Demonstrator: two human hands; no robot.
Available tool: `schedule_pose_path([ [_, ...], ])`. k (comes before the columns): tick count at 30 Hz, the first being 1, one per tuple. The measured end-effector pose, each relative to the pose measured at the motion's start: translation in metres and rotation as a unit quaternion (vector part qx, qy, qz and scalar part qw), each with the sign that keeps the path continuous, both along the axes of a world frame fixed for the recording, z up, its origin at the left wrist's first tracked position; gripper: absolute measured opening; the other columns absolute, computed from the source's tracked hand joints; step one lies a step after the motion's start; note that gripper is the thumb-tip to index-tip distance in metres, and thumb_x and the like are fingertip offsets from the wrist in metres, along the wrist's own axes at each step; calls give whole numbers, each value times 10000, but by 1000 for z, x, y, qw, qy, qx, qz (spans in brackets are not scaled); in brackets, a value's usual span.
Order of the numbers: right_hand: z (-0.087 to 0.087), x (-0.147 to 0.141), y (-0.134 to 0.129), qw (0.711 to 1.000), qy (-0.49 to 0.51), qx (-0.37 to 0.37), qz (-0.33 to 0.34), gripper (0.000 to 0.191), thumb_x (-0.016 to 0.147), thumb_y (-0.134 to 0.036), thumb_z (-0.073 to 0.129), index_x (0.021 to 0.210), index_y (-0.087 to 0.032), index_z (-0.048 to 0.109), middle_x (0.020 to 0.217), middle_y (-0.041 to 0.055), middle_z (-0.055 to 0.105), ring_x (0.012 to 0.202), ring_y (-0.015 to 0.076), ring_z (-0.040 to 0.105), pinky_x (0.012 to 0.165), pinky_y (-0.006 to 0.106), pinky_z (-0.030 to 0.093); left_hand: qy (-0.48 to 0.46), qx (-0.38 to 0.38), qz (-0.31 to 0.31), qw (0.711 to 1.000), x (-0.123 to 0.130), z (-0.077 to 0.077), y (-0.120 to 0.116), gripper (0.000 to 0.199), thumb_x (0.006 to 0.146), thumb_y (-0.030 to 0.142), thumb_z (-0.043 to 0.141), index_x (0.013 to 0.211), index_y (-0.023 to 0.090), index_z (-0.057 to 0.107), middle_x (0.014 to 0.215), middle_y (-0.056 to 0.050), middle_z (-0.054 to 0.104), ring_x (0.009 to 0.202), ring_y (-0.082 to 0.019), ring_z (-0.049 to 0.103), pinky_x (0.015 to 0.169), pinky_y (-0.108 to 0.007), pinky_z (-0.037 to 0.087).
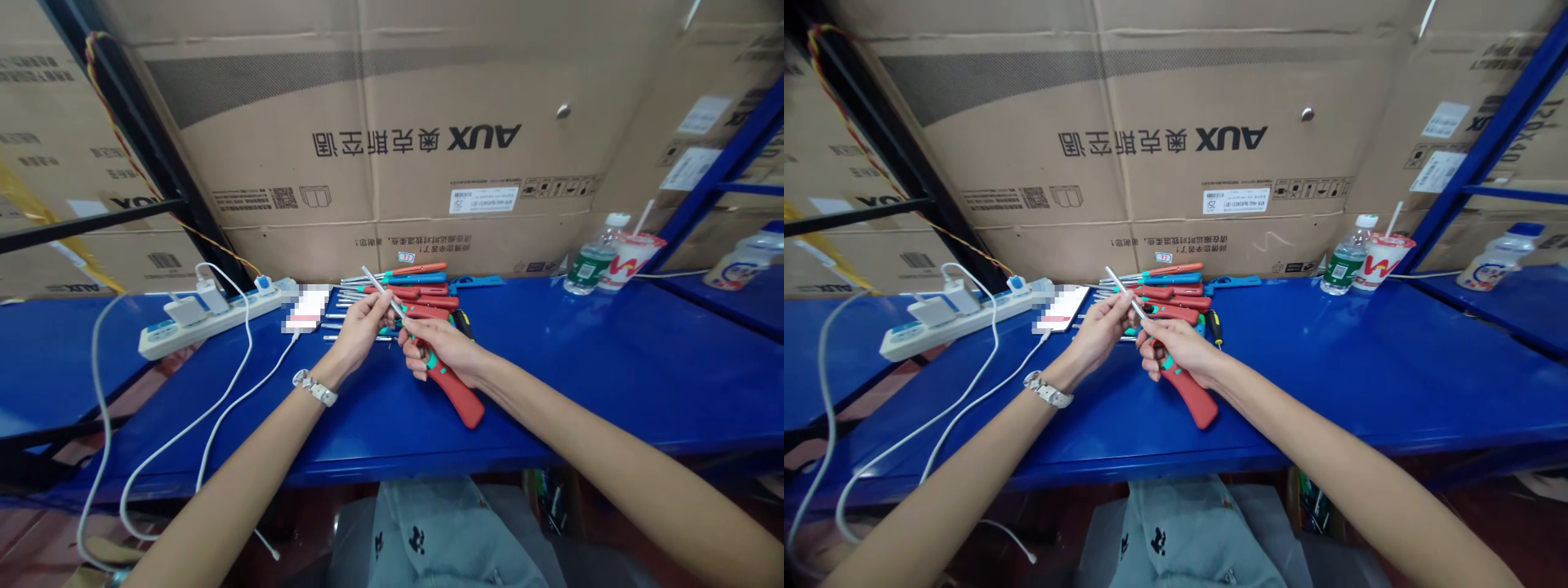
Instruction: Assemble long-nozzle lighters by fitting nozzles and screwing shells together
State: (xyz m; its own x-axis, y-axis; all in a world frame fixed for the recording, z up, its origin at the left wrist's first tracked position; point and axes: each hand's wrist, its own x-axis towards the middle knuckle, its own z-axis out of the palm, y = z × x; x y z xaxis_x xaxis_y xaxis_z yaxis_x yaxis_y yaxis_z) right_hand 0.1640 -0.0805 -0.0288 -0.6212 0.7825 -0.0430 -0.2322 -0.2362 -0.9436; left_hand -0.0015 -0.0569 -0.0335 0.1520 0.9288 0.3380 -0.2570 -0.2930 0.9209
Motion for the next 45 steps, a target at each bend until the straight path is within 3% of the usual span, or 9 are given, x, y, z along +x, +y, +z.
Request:
schedule_pose_path([
  [6,4,-4,-5,999,-29,-40,-18,440,902,-629,646,830,-216,511,477,-102,436,358,76,404,343,179,353,14,-2,-10,1000,2,-3,0,388,845,527,747,771,164,633,659,32,542,569,-85,521,580,-233,468],
  [14,5,-1,-3,998,-23,-55,-6,441,939,-648,573,906,-209,553,484,-65,507,381,111,469,360,220,415,6,-22,-12,1000,1,0,-2,362,820,516,772,782,178,648,703,16,558,606,-91,507,594,-239,455],
  [19,8,1,-1,997,-27,-73,-20,498,974,-672,472,813,-204,519,473,-38,525,369,118,485,365,229,427,74,-27,-95,992,0,1,-7,335,784,469,815,814,158,694,743,-11,621,675,-114,558,660,-252,463],
  [22,7,1,0,996,-17,-83,-1,527,1001,-674,381,811,-200,509,495,-22,554,386,128,518,383,244,472,65,-32,-104,992,1,1,-8,321,776,444,831,805,157,692,721,-3,622,661,-109,554,655,-246,456],
  [28,-1,2,0,1000,20,10,2,301,990,-485,559,907,-196,548,551,-38,597,423,128,563,392,240,519,-26,-67,-86,994,-2,5,-7,288,781,397,842,837,154,698,786,-7,645,674,-100,558,654,-231,466],
  [36,-9,1,1,999,1,48,-2,388,914,-570,628,852,-209,501,531,-52,590,405,132,580,397,261,549,-63,-87,-81,991,-1,0,-4,296,792,402,835,910,146,744,905,-69,733,813,-162,665,711,-262,506],
  [41,-7,0,-2,999,-7,52,2,407,891,-590,646,841,-217,491,530,-56,583,413,135,580,384,264,549,-148,-74,2,986,-8,22,4,187,847,298,799,868,126,727,868,-65,723,829,-167,691,805,-291,526],
  [45,-4,0,-3,998,-2,59,-13,396,905,-584,633,841,-220,491,540,-53,588,423,136,589,393,269,557,-210,-93,34,973,2,43,11,132,919,196,721,823,117,678,855,-56,693,740,-131,681,718,-254,522],
])
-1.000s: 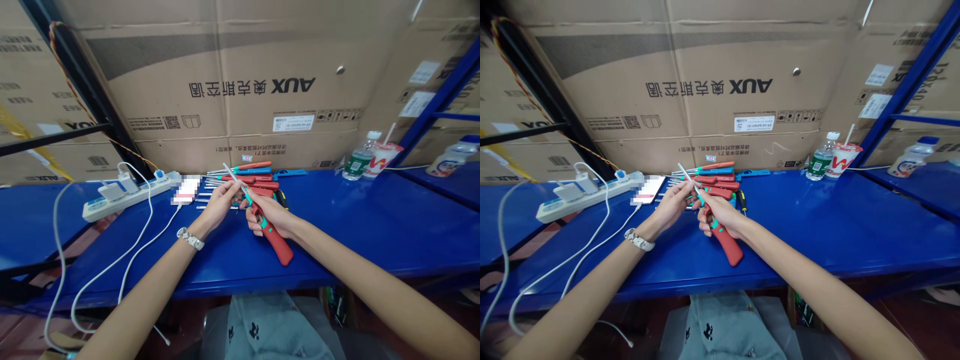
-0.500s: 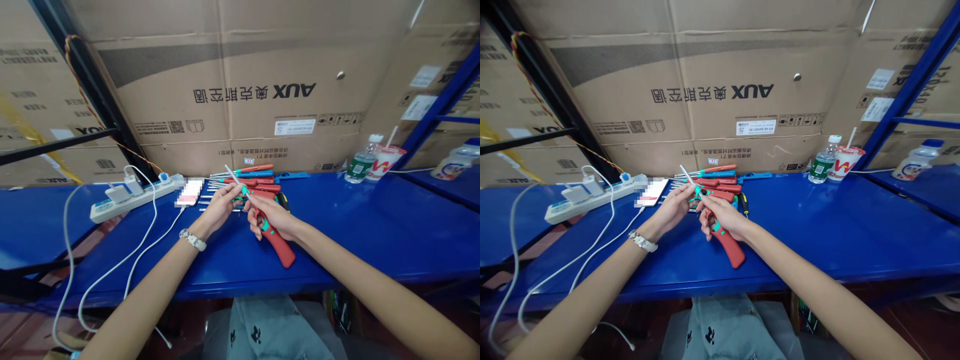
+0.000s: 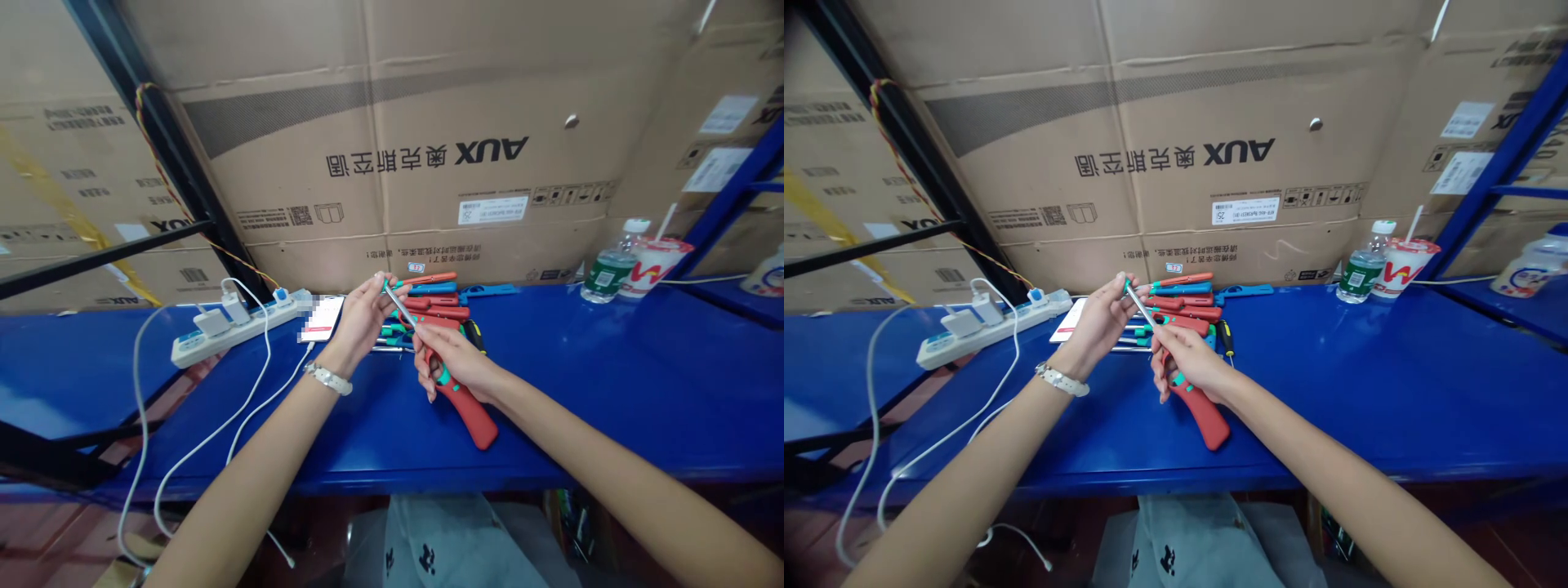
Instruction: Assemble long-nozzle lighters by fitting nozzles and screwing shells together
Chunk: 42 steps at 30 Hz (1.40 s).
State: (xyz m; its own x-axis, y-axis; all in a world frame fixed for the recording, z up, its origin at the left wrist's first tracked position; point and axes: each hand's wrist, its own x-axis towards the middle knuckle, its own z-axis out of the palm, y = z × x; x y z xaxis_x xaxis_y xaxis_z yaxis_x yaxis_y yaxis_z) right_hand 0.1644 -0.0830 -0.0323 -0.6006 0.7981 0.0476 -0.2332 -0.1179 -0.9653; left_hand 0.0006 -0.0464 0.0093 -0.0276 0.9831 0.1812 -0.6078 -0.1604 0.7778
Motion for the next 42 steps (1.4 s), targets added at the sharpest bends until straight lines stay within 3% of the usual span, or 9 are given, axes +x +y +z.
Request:
schedule_pose_path([
  [7,-4,-5,0,999,-27,-1,-22,429,888,-623,622,834,-228,462,516,-63,573,407,134,579,391,266,553,-156,-50,41,986,42,6,3,315,1062,284,508,770,165,500,560,90,363,376,-20,235,365,-151,209],
  [11,-4,-7,1,998,-41,11,-43,411,910,-603,599,823,-228,457,503,-68,560,400,131,576,381,251,542,-164,-48,76,982,45,7,4,342,1091,312,411,786,176,481,568,86,348,373,-29,224,365,-156,178],
  [15,-3,-5,2,997,-52,6,-50,383,938,-572,569,820,-226,453,502,-64,563,396,130,568,383,261,548,-166,-55,29,984,40,6,9,386,1103,257,347,744,167,457,581,65,380,407,-38,289,391,-152,239],
  [26,-3,-10,-4,997,-69,27,-38,421,917,-620,579,827,-236,433,492,-75,555,385,131,569,376,252,543,-143,-37,124,981,43,2,12,359,1031,427,546,760,205,468,536,95,273,389,-61,161,370,-222,140],
  [28,-3,-8,-4,997,-67,25,-39,426,911,-626,585,825,-236,437,492,-73,556,383,134,571,370,257,541,-114,-21,107,987,38,-1,15,381,990,460,611,739,206,480,541,89,308,402,-63,213,390,-217,203],
  [32,-2,-1,0,997,-60,15,-52,406,914,-601,598,822,-231,459,516,-59,573,393,138,581,371,262,541,2,24,105,994,17,-10,21,294,970,383,654,768,170,630,785,-17,620,653,-98,553,624,-219,450],
  [35,1,6,5,995,-48,7,-85,378,921,-560,607,812,-226,467,528,-52,577,399,139,578,377,274,547,139,63,134,979,-6,-17,22,144,923,296,708,851,175,740,847,-35,654,738,-135,590,707,-246,469],
  [38,3,11,10,993,-29,-2,-116,350,928,-528,608,816,-224,476,524,-49,575,407,145,578,394,293,561,316,126,168,925,-25,-26,19,39,833,221,781,860,194,784,877,-53,685,796,-169,591,756,-253,459],
  [42,2,13,16,990,-26,-16,-136,343,931,-525,606,821,-223,487,518,-43,574,405,150,572,404,305,562,492,176,102,846,-37,-39,16,204,704,145,842,881,230,788,928,-73,718,895,-235,613,887,-330,467],
])
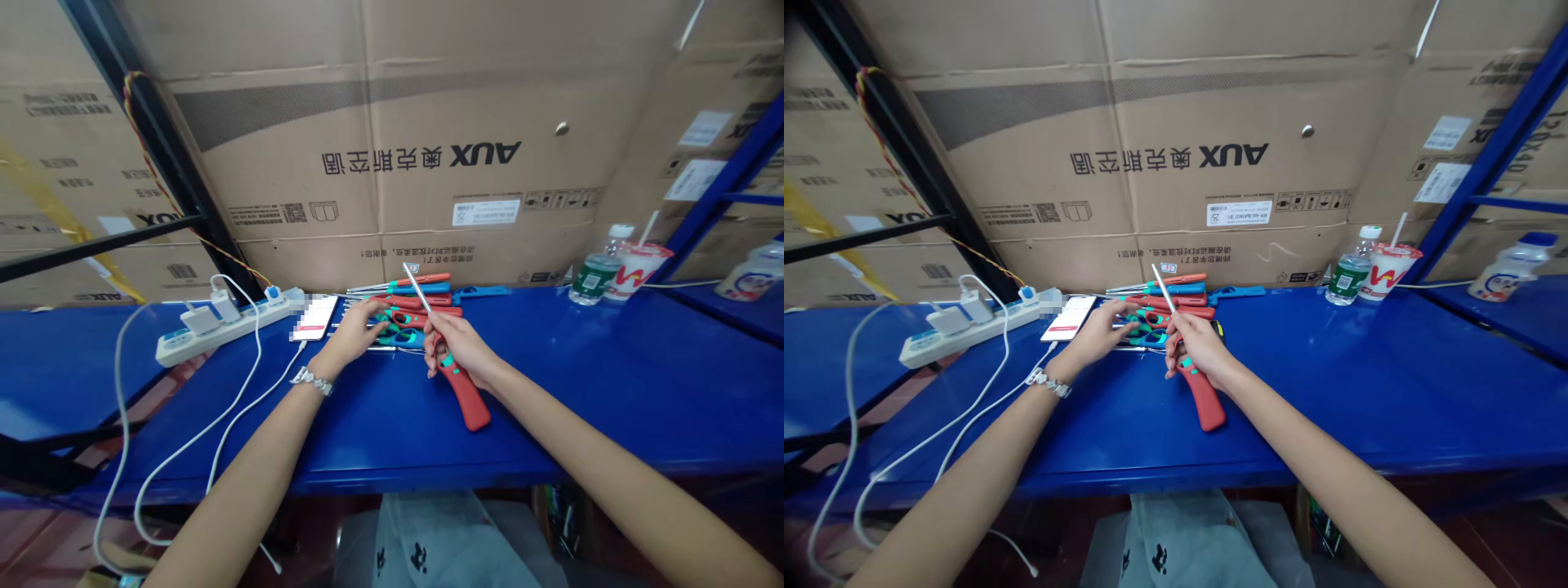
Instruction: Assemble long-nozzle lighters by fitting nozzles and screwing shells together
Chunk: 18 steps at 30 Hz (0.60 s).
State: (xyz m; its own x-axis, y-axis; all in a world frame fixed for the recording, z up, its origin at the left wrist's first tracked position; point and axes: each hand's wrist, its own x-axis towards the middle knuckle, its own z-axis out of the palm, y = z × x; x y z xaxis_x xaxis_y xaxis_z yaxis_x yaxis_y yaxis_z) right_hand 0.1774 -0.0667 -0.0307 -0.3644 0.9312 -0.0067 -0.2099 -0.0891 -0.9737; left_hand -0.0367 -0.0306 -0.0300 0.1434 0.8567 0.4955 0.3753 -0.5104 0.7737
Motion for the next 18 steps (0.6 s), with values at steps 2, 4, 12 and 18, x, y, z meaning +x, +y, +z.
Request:
schedule_pose_path([
  [2,-2,-1,2,1000,-4,-2,-4,335,938,-516,601,821,-221,494,516,-41,574,401,151,568,406,309,560,43,-5,-9,999,-1,-4,0,220,667,107,848,840,226,780,918,-88,723,933,-256,615,931,-359,451],
  [4,-3,-2,4,1000,-1,-4,-11,323,943,-503,601,824,-218,507,519,-39,573,404,150,568,410,303,554,45,8,-6,999,1,-4,-3,234,643,91,858,818,222,777,937,-95,716,962,-262,604,949,-360,433],
  [12,0,-6,6,994,98,-42,-31,263,941,-436,615,909,-179,658,655,-25,613,529,100,552,510,224,494,-90,-27,-73,993,49,-1,-34,90,819,205,788,884,198,725,768,-35,671,691,-171,563,668,-277,418],
  [18,2,-8,6,994,108,6,-27,192,915,-325,604,1040,-218,704,1109,46,742,1076,190,674,845,283,563,-194,-113,-143,964,68,-6,-36,213,764,188,842,961,163,766,715,-16,655,641,-136,557,618,-246,447],
])
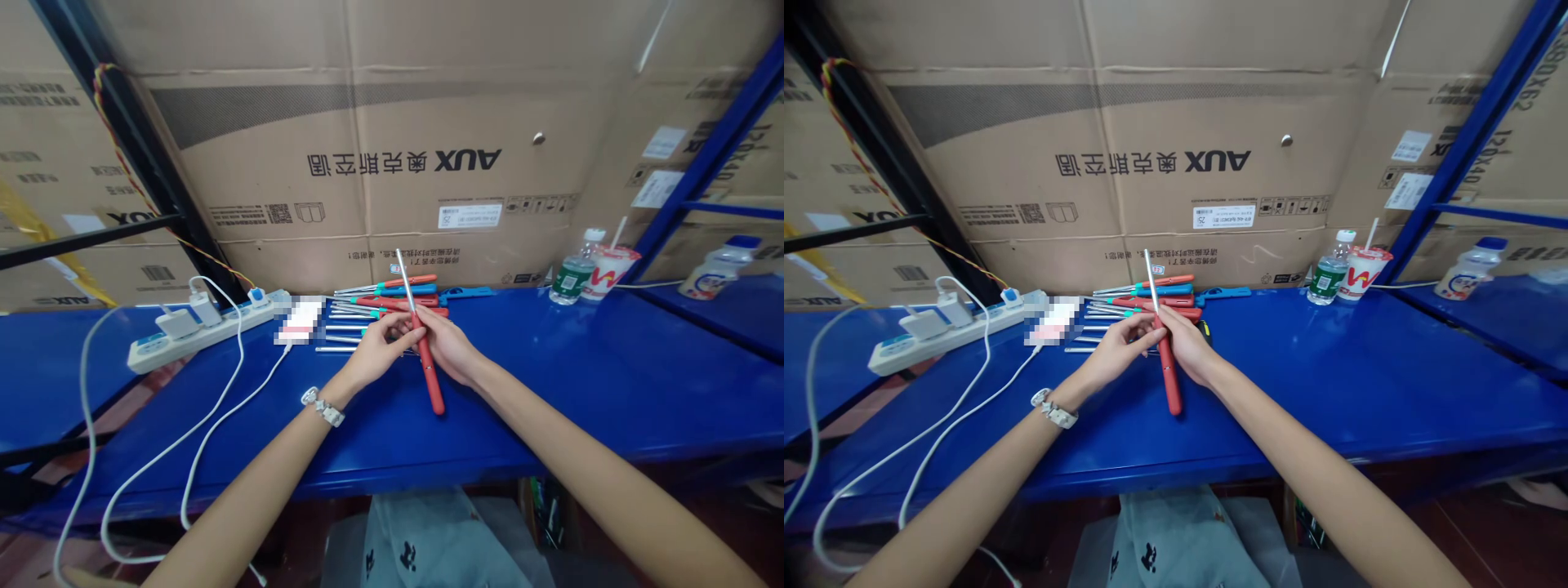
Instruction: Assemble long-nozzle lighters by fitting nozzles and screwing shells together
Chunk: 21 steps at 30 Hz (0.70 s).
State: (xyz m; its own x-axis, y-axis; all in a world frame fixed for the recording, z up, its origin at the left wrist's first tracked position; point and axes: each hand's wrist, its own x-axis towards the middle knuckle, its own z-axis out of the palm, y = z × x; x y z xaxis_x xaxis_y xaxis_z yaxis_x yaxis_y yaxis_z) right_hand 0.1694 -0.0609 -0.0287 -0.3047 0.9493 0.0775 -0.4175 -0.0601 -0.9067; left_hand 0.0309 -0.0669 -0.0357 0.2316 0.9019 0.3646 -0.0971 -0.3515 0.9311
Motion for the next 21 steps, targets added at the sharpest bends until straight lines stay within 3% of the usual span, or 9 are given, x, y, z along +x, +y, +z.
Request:
schedule_pose_path([
  [2,0,0,0,1000,-18,21,-6,227,914,-317,600,1096,-234,709,1200,46,724,1179,205,643,915,307,557,-10,-36,-33,999,-3,3,-1,188,771,214,840,939,161,773,717,-21,667,634,-129,562,593,-232,455],
  [5,0,4,-1,993,-81,78,-37,304,917,-305,620,1210,-262,688,1257,43,700,1238,208,612,978,334,542,-50,-76,-24,996,-8,5,-1,189,782,260,836,936,172,769,877,-46,718,743,-141,634,637,-229,512],
  [7,0,9,-1,980,-136,135,-54,352,893,-287,674,1245,-270,678,1225,49,704,1180,204,639,984,354,544,-98,-99,-4,990,-10,5,-1,215,764,276,853,926,174,756,958,-51,729,827,-160,675,715,-260,559],
  [10,-1,19,-2,961,-199,184,-48,402,832,-256,757,1229,-254,691,1111,61,732,958,195,705,873,372,594,-157,-127,13,979,-10,3,2,251,731,285,884,891,156,740,900,-44,739,827,-164,704,790,-295,578],
  [15,-2,28,0,967,-205,151,-29,425,806,-293,805,1217,-229,715,997,72,764,696,181,725,657,366,632,-198,-148,5,969,-9,0,7,238,747,253,878,912,137,752,885,-54,761,804,-151,721,835,-290,572],
  [21,2,27,21,960,-239,142,-39,302,780,-288,834,1060,-184,787,898,85,785,687,194,732,691,388,642,-211,-174,4,962,-8,5,18,78,804,139,797,849,120,736,880,-66,763,794,-149,728,863,-299,575],
])
